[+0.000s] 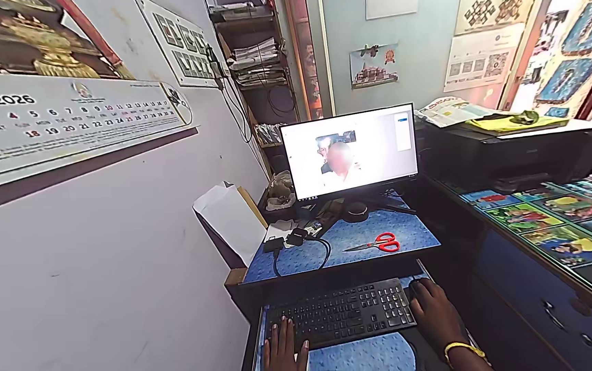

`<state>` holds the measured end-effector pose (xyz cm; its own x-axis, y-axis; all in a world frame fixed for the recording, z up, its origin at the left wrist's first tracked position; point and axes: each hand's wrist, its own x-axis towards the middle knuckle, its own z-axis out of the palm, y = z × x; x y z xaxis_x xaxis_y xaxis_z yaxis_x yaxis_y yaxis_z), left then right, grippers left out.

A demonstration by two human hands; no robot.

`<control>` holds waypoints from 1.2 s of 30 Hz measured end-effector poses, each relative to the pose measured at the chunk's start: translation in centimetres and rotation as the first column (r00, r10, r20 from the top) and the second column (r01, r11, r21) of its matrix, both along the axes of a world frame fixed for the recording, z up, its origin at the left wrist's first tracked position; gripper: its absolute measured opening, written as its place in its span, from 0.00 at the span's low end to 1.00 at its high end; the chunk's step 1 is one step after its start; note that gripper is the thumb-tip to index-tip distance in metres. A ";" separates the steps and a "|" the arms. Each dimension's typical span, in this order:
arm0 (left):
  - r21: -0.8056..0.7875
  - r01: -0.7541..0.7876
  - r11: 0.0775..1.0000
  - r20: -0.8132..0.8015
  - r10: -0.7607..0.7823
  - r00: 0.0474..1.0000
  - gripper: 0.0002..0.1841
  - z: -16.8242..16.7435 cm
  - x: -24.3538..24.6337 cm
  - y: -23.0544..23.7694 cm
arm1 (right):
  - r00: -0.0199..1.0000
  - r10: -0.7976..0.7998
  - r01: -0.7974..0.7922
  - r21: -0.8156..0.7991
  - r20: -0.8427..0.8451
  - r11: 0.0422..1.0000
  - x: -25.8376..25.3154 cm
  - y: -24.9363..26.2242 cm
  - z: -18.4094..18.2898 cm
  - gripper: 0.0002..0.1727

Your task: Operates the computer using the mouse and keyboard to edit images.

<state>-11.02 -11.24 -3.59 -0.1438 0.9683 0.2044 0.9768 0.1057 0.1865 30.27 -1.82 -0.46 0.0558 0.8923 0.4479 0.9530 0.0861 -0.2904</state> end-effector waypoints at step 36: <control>0.032 0.007 0.999 -0.007 -0.007 1.000 0.41 -0.3 -0.1 0.1 | 1.000 0.005 -0.005 0.038 0.018 0.999 0.2 0.3 -0.4 0.23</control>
